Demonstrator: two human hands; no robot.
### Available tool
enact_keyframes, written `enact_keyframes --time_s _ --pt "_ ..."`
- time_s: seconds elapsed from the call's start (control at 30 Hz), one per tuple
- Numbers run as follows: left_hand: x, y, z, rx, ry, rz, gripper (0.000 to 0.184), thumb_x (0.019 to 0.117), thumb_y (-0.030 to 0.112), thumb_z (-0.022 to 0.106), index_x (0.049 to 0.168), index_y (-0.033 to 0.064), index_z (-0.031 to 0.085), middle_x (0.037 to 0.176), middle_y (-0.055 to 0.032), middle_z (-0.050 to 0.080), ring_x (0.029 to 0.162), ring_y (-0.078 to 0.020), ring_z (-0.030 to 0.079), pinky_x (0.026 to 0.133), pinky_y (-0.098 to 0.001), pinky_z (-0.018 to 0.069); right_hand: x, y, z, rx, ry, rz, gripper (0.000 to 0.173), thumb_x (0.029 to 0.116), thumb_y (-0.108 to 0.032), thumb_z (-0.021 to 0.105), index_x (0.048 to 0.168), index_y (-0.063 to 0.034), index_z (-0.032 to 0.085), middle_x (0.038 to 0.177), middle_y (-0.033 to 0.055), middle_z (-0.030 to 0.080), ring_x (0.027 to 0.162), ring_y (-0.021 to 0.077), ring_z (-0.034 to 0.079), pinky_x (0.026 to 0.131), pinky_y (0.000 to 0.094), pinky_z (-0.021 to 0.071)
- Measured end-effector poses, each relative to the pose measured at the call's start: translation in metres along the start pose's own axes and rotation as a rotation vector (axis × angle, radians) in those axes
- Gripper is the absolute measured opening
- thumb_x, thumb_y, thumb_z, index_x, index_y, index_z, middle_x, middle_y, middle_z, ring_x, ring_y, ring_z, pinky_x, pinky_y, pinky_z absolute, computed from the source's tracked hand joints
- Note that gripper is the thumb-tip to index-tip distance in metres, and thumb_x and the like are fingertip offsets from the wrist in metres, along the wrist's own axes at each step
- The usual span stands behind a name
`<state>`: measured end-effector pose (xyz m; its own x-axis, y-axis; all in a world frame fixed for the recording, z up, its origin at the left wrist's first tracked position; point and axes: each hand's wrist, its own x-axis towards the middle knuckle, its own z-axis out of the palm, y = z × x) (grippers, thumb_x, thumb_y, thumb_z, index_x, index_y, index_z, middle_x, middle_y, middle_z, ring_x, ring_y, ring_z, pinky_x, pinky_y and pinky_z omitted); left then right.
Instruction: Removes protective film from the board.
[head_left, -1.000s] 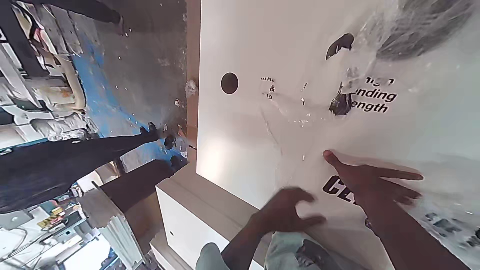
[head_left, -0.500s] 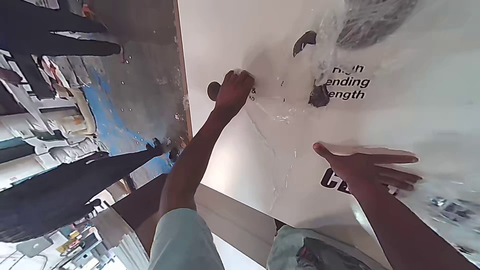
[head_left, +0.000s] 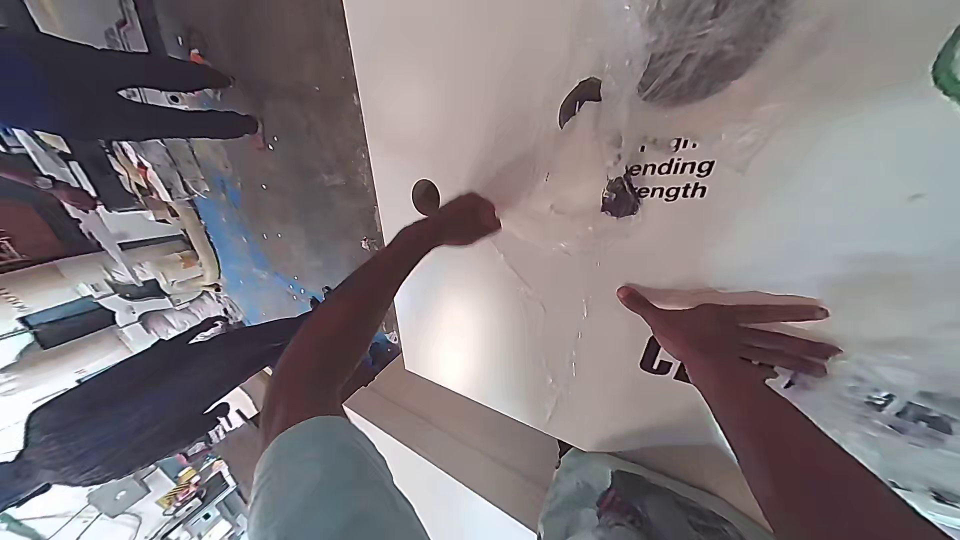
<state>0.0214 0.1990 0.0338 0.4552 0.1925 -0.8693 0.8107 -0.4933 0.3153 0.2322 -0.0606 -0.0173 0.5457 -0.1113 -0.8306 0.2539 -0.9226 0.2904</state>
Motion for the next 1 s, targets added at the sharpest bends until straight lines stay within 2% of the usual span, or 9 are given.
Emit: enact_keyframes --time_s 0.13,0.33,0.43,0.57,0.63,0.7,0.83,0.9,1.0 --pt "-0.046 0.031 0.045 -0.38 -0.057 0.191 0.029 0.1012 0.011 0.049 0.076 0.0002 0.057 0.067 -0.0027 0.05 0.064 -0.0111 0.05 0.062 -0.0313 0.0416 -0.001 -0.001 0.003 0.013 0.024 0.026 0.177 0.0431 -0.095 0.072 0.155 -0.0043 -0.03 0.165 0.0336 -0.012 0.154 0.0481 0.004 0.119 0.066 0.012" --pt "-0.093 0.093 0.075 -0.51 0.261 0.245 0.023 0.0907 0.011 0.06 0.091 -0.0104 0.068 0.077 -0.0176 0.067 0.072 -0.0253 0.065 0.068 -0.0418 0.0525 -0.009 -0.002 -0.008 -0.004 -0.008 -0.047 0.167 0.0548 -0.092 0.071 0.157 0.0035 -0.02 0.164 0.0368 -0.008 0.153 0.0516 0.007 0.119 0.067 0.0137" --pt "-0.106 0.149 0.112 -0.734 0.62 0.274 0.029 0.0878 0.021 0.057 0.078 -0.0056 0.063 0.066 -0.0095 0.058 0.063 -0.0166 0.058 0.062 -0.0329 0.0468 -0.006 -0.001 -0.006 -0.037 -0.027 -0.069 0.16 0.0596 -0.092 0.067 0.159 0.0035 -0.015 0.165 0.0357 -0.006 0.153 0.0516 0.009 0.118 0.0683 0.0148" --pt "-0.115 0.248 0.137 -1.013 0.896 0.376 0.028 0.0844 0.02 0.067 0.083 -0.0082 0.068 0.082 -0.0189 0.069 0.084 -0.0268 0.066 0.085 -0.0368 0.0509 -0.011 -0.002 -0.014 0.013 -0.106 -0.206 0.12 0.0727 -0.081 0.07 0.151 0.0054 0.038 0.157 0.0291 0.037 0.149 0.042 0.032 0.118 0.0616 0.0257" --pt "-0.118 0.253 0.149 -0.964 1.119 0.204 0.043 0.0906 0.032 0.068 0.103 -0.01 0.068 0.105 -0.0203 0.072 0.107 -0.0211 0.068 0.101 -0.0334 0.0502 -0.024 -0.006 -0.021 -0.028 -0.074 -0.159 0.123 0.0751 -0.077 0.072 0.153 0.0089 0.031 0.159 0.0319 0.031 0.149 0.0434 0.03 0.118 0.0598 0.0242" --pt "-0.109 0.218 0.159 -0.824 1.311 -0.036 0.064 0.0973 0.047 0.062 0.125 -0.0098 0.057 0.125 -0.018 0.065 0.125 -0.0118 0.058 0.11 -0.0291 0.0445 -0.019 -0.007 -0.017 -0.079 0.01 -0.123 0.145 0.0678 -0.087 0.068 0.159 0.0084 0.007 0.165 0.0357 0.004 0.152 0.0526 0.014 0.118 0.0682 0.0139" --pt "-0.032 0.121 0.163 -0.677 1.091 -0.456 0.089 0.0816 0.057 0.076 0.139 -0.0063 0.049 0.139 -0.0282 0.055 0.133 -0.04 0.051 0.112 -0.0541 0.0419 -0.018 0.002 -0.012 -0.047 0.045 -0.137 0.152 0.066 -0.084 0.073 0.158 0.0093 -0.004 0.164 0.0379 0.003 0.151 0.0534 0.015 0.119 0.0658 0.0188" --pt "0.02 0.104 0.156 -0.562 0.955 -0.599 0.085 0.0861 0.06 0.071 0.141 -0.0028 0.053 0.139 -0.0261 0.055 0.13 -0.0431 0.052 0.111 -0.0588 0.0385 -0.02 -0.004 -0.013 -0.009 0.054 -0.132 0.153 0.0663 -0.081 0.076 0.158 0.0075 -0.009 0.163 0.0375 0.005 0.151 0.0519 0.017 0.12 0.0628 0.0221" --pt "0.054 0.11 0.148 -0.521 0.972 -0.772 0.043 0.0974 0.029 0.06 0.132 0.0041 0.063 0.13 -0.0194 0.063 0.122 -0.0385 0.057 0.102 -0.0563 0.0437 -0.016 -0.003 -0.011 -0.079 0.081 -0.076 0.157 0.0628 -0.087 0.071 0.159 0.0045 -0.012 0.164 0.0373 -0.001 0.151 0.0538 0.013 0.118 0.067 0.0188"
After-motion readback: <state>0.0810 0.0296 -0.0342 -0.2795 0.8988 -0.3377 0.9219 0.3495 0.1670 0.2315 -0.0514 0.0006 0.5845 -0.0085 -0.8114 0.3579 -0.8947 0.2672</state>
